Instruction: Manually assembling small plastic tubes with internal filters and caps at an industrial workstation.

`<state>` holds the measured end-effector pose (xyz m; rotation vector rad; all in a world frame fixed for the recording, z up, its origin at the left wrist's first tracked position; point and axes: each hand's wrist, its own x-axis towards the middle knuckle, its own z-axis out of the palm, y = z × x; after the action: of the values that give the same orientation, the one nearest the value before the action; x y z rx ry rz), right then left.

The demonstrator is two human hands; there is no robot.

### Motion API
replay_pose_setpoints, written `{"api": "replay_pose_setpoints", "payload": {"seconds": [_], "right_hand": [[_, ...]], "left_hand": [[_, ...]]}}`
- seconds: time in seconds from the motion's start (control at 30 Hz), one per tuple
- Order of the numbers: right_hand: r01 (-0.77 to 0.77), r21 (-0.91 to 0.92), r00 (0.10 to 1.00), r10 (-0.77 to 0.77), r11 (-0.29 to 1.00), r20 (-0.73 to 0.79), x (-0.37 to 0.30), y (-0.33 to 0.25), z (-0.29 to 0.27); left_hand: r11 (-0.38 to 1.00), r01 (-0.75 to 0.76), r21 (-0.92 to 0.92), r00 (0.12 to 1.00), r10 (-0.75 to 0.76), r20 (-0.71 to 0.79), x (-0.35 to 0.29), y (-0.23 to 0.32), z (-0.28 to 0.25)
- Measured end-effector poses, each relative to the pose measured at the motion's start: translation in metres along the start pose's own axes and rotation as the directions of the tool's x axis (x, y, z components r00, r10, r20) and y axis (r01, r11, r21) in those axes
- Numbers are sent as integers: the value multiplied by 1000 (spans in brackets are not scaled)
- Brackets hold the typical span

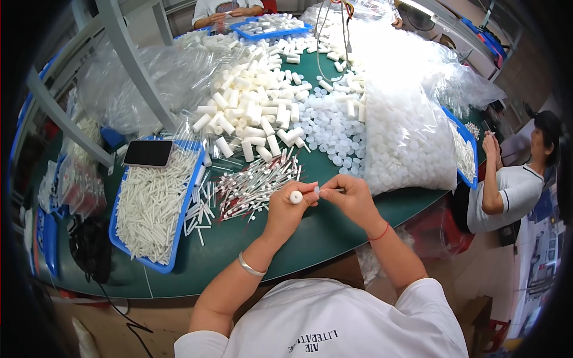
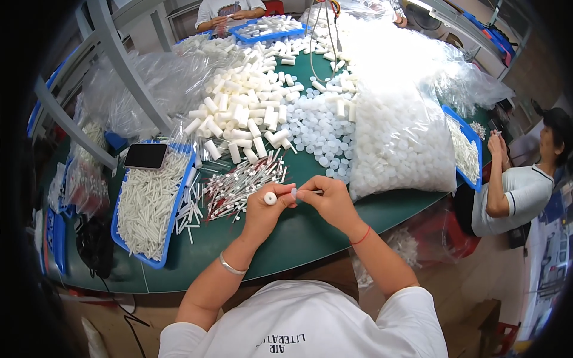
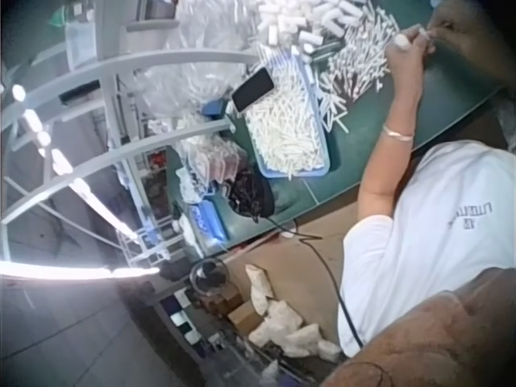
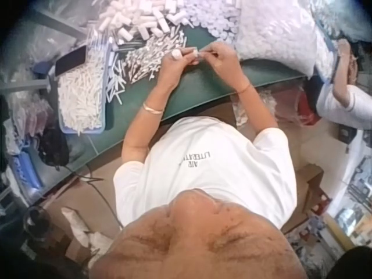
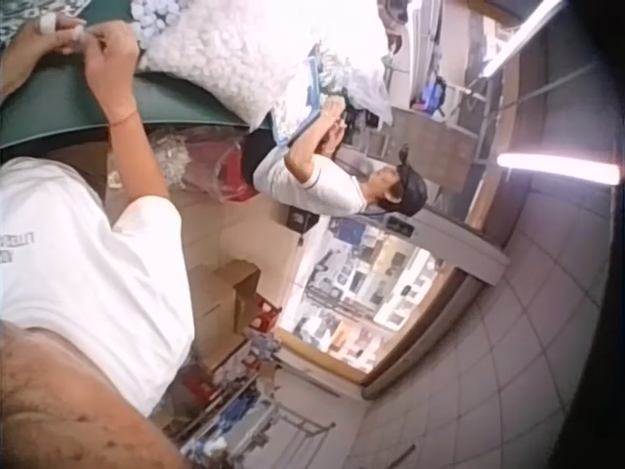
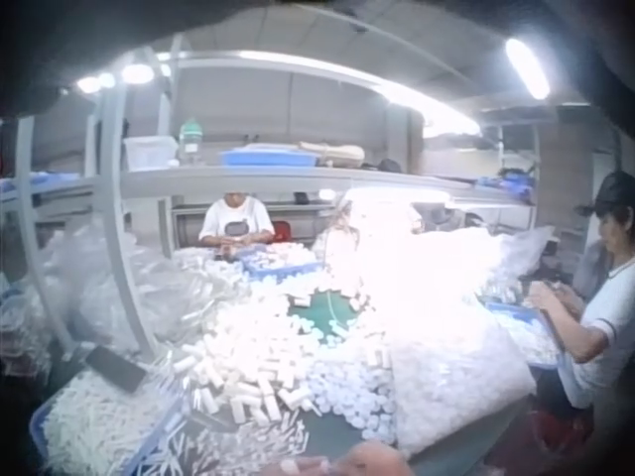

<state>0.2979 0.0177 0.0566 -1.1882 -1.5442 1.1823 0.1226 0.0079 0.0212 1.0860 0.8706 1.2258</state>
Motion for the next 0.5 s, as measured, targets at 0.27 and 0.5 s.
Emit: {"api": "replay_pose_setpoints", "payload": {"seconds": [0.27,0.5], "right_hand": [[-114,204,992,122,972,-25,13,-10,-6],[-67,141,998,66,988,14,13,-16,0]], "left_hand": [[983,10,183,988,18,-152,0,16,2],[842,39,538,999,-15,-48,-6,19,-21]]}}
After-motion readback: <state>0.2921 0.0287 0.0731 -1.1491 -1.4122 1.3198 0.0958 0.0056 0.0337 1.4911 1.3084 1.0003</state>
